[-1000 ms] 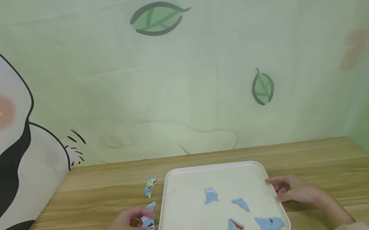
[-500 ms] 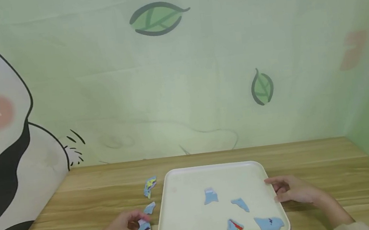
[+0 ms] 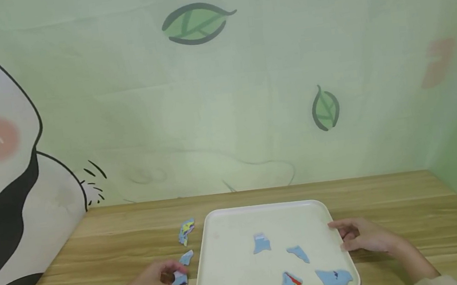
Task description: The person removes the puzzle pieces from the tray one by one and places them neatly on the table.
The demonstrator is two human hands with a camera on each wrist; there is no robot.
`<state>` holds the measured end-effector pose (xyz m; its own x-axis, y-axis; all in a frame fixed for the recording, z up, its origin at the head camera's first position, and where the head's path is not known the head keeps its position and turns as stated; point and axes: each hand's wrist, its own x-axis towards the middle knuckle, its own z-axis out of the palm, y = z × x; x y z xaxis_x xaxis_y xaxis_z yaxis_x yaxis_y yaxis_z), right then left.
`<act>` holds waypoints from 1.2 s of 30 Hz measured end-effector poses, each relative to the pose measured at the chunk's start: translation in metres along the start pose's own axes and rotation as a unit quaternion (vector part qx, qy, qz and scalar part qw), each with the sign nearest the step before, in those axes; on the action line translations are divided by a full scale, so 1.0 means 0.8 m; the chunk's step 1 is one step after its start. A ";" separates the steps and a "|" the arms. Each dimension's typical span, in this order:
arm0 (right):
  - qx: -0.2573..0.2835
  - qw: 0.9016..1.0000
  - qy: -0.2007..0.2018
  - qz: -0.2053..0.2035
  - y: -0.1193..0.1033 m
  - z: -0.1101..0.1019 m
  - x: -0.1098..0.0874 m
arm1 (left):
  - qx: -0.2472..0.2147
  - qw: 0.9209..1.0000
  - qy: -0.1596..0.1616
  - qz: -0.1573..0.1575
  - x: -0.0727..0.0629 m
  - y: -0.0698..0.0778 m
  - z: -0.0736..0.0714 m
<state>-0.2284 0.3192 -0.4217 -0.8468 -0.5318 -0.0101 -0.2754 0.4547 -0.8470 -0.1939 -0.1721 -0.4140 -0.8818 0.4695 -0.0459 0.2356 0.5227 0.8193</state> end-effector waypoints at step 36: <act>-0.008 1.000 -0.004 0.004 -0.001 -0.001 0.001 | 0.028 0.999 0.037 0.017 -0.007 0.004 -0.004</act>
<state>-0.2291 0.3193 -0.4204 -0.8451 -0.5342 -0.0213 -0.2763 0.4707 -0.8379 -0.1894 -0.1759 -0.4093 -0.9000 0.4352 0.0248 0.2863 0.5473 0.7864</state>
